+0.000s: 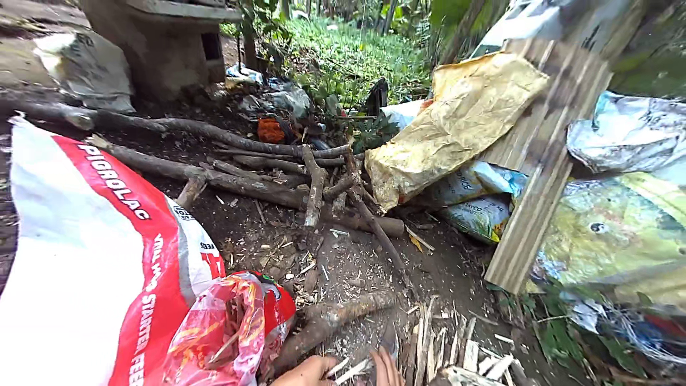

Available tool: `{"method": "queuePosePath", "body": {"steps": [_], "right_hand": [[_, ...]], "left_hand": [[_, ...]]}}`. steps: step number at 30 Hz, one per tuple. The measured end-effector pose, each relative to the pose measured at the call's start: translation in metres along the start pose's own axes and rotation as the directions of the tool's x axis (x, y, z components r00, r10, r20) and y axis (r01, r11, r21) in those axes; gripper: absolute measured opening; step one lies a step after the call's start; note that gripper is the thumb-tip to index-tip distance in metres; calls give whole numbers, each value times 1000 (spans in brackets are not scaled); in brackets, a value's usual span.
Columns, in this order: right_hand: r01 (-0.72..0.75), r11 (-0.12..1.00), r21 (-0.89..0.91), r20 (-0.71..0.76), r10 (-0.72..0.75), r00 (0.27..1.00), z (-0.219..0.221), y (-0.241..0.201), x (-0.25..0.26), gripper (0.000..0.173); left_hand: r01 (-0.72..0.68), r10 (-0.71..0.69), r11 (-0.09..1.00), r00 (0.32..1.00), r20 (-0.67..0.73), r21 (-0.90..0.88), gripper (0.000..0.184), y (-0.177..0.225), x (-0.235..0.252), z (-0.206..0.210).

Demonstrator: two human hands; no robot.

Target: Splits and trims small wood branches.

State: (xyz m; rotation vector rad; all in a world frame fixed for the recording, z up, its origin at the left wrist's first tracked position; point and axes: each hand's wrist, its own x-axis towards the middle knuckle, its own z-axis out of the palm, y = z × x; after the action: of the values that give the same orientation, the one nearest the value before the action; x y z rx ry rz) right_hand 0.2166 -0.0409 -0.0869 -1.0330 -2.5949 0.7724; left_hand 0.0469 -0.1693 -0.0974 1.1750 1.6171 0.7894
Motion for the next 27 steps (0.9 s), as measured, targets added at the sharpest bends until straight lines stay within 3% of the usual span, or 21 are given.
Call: {"method": "queuePosePath", "body": {"steps": [2, 5, 9, 11, 14, 17, 21, 27], "right_hand": [[50, 992, 115, 62, -57, 996, -10, -11, 1, 42], [-95, 959, 266, 149, 57, 987, -18, -32, -10, 31], [-387, 690, 611, 409, 143, 901, -29, -56, -25, 15], [-403, 607, 685, 445, 90, 891, -31, -58, -31, 11], [-231, 670, 706, 221, 103, 970, -28, -59, -38, 16], [-196, 669, 717, 135, 143, 980, -28, -67, -44, 28], [-212, 589, 780, 126, 184, 975, -40, -83, -62, 34], [-140, 441, 886, 196, -84, 977, -39, -76, -67, 66]], "left_hand": [[-46, 43, 996, 998, -35, -77, 26, 6, -9, -1], [-25, 5, 982, 994, -108, -186, 26, 19, -25, 1], [-48, -100, 910, 939, -329, -411, 26, 28, -34, 14], [-42, -191, 841, 909, -370, -539, 25, 33, -37, 17], [-28, -155, 816, 952, -265, -578, 24, 46, -41, 24], [-39, -74, 847, 979, -190, -530, 25, 63, -46, 34], [-69, -16, 821, 990, -143, -567, 14, 76, -58, 31], [-135, 31, 709, 987, -160, -692, 21, 85, -79, 36]]}}
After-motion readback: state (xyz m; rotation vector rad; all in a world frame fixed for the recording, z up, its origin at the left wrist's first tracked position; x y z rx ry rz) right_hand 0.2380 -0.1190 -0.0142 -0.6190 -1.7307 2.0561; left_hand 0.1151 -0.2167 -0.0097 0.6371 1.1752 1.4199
